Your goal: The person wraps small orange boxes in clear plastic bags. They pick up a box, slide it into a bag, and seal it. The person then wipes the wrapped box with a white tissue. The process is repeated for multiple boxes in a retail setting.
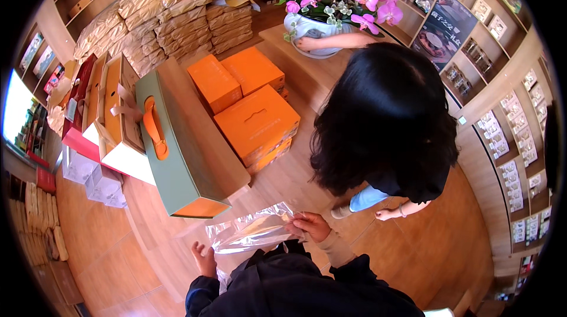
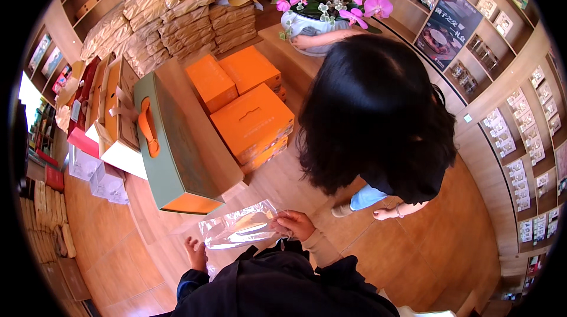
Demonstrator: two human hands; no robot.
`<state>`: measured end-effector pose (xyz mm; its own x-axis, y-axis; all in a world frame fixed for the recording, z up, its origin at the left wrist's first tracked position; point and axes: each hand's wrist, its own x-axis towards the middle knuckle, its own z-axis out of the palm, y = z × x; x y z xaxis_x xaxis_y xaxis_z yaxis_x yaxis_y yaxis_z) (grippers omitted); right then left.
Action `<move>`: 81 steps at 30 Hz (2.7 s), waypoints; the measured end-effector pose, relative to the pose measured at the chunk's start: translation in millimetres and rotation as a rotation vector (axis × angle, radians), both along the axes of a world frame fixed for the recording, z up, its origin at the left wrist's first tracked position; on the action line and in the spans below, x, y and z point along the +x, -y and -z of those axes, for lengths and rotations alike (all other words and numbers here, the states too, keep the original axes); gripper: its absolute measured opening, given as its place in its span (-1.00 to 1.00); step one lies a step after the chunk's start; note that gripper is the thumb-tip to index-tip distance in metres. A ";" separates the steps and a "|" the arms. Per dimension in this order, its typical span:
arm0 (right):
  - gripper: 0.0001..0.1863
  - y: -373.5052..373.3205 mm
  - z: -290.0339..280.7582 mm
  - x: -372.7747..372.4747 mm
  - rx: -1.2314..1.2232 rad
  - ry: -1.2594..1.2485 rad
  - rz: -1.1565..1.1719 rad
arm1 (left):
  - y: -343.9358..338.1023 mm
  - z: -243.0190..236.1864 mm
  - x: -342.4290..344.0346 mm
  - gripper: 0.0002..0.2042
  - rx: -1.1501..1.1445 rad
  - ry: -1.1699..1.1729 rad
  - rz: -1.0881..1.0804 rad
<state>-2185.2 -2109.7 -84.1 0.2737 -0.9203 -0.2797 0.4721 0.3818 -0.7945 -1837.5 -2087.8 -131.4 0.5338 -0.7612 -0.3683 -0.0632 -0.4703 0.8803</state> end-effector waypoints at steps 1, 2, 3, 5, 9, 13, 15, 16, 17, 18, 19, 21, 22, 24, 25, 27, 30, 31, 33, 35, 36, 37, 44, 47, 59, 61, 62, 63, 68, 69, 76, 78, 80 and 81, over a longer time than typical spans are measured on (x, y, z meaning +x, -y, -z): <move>-0.82 2.7 2.7 0.9 0.026 0.034 -0.033 | -0.7 -2.0 -1.2 -0.63 -0.128 0.237 0.100; -0.83 5.8 6.0 2.0 0.051 0.067 -0.067 | -1.5 -5.1 -1.9 -0.60 -0.255 0.473 0.201; -0.83 8.8 7.3 4.9 0.078 0.101 -0.099 | -1.9 -9.1 -2.3 -0.56 -0.381 0.710 0.303; -0.83 16.5 6.0 23.2 0.029 0.095 -0.114 | 4.2 -64.3 -28.2 -0.74 -0.113 0.281 0.517; -0.84 28.8 14.6 65.9 -0.075 -0.148 -0.261 | 11.9 -85.5 -71.9 -0.89 -0.002 -0.267 0.699; -0.85 33.1 -11.0 93.0 -0.224 -0.473 -0.460 | 20.1 -76.0 -81.7 -0.82 0.009 -0.193 0.701; -0.84 35.1 -6.0 104.8 -0.498 -0.680 -0.398 | 21.9 -71.3 -82.0 -0.77 -0.006 -0.174 0.643; -0.83 36.0 -3.2 108.0 -0.638 -0.781 -0.365 | 23.6 -64.7 -80.4 -0.77 -0.004 -0.175 0.610; -0.83 37.6 -1.3 108.8 -0.689 -0.787 -0.322 | 24.0 -61.7 -79.1 -0.77 -0.002 -0.176 0.573; -0.82 37.5 1.1 113.3 -0.740 -0.781 -0.291 | 23.9 -66.2 -78.1 -0.76 -0.004 -0.202 0.521; -0.82 37.7 1.7 118.2 -0.792 -0.772 -0.262 | 25.3 -61.6 -75.5 -0.78 -0.026 -0.240 0.518; -0.79 37.8 -10.6 117.6 -0.614 -0.699 -0.366 | 24.3 -65.0 -70.3 -0.82 -0.098 -0.177 0.548; -0.78 39.1 -18.7 115.0 -0.539 -0.692 -0.421 | 24.7 -63.7 -68.8 -0.83 -0.117 -0.196 0.554; -0.79 38.8 -21.8 109.9 -0.488 -0.630 -0.423 | 22.5 -45.7 -66.8 -0.84 -0.166 -0.169 0.577; -0.80 38.1 -14.8 107.3 -0.501 -0.570 -0.364 | 24.0 -62.7 -73.3 -0.83 -0.183 -0.174 0.548; -0.83 29.1 -10.9 102.2 -0.430 -0.502 -0.354 | 24.3 -75.2 -70.0 -0.81 -0.171 0.006 0.621; -0.86 33.7 -12.8 98.8 -0.314 -0.498 -0.432 | 14.9 -79.9 -68.8 -0.79 -0.130 0.005 0.552; -0.88 34.5 -14.1 97.8 -0.256 -0.465 -0.427 | 13.8 -78.9 -69.9 -0.78 -0.152 -0.027 0.529; -0.90 36.4 -17.5 97.8 -0.140 -0.397 -0.411 | 10.8 -76.6 -71.3 -0.76 -0.194 -0.092 0.488; -0.89 40.0 -16.2 100.3 -0.266 -0.505 -0.414 | 13.2 -83.1 -72.8 -0.75 -0.168 -0.149 0.531; -0.87 40.5 -15.8 102.7 -0.328 -0.558 -0.415 | 13.9 -86.8 -73.2 -0.74 -0.154 -0.178 0.553; -0.86 41.5 -18.1 107.4 -0.413 -0.621 -0.428 | 15.8 -89.5 -72.8 -0.73 -0.103 -0.147 0.576; -0.87 39.5 -22.1 117.8 -0.414 -0.555 -0.490 | 23.1 -80.7 -68.0 -0.74 -0.124 -0.442 0.558; -0.91 38.2 -27.3 116.3 -0.119 -0.280 -0.566 | 21.7 -94.9 -60.1 -0.86 -0.037 -0.503 0.598; -0.90 45.3 -12.9 83.8 -0.115 -0.076 -0.300 | 16.1 -31.1 -31.9 -0.87 -0.059 -0.182 0.572; -0.89 46.1 -6.6 80.9 -0.148 -0.049 -0.272 | 17.8 -23.6 -31.6 -0.84 -0.156 0.137 0.615; -0.89 45.3 -5.3 79.9 -0.139 -0.098 -0.286 | 15.6 -32.8 -34.0 -0.74 -0.062 0.238 0.701; -0.89 44.3 -3.8 80.0 -0.129 -0.148 -0.299 | 14.6 -37.9 -41.8 -0.69 -0.095 0.300 0.706; -0.82 31.5 3.7 97.0 -0.509 -0.571 -0.344 | 10.3 -74.1 -69.0 -0.45 -0.206 0.514 0.688; -0.83 28.9 5.4 100.4 -0.571 -0.627 -0.393 | 11.7 -81.4 -73.4 -0.46 -0.226 0.540 0.660; -0.86 31.3 -5.3 105.5 -0.804 -0.713 -0.410 | 15.5 -53.3 -52.6 -0.57 -0.154 0.560 0.670; -0.87 39.3 -22.1 101.5 -0.750 -0.766 -0.423 | 10.4 -54.2 -48.5 -0.54 -0.046 0.541 0.649; -0.90 41.4 -25.9 103.6 -0.818 -0.893 -0.438 | 2.9 -65.0 -57.5 -0.51 -0.054 0.654 0.642; -0.91 39.4 -22.2 107.2 -0.867 -0.916 -0.464 | 1.6 -71.4 -63.2 -0.52 -0.078 0.726 0.645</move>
<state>-2078.1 -2149.2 -61.9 0.6360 -0.7661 0.0928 -0.3906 -0.4233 -0.8174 -1900.7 -2089.4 -60.0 0.0831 -0.9953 -0.0504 -0.8279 -0.0971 0.5525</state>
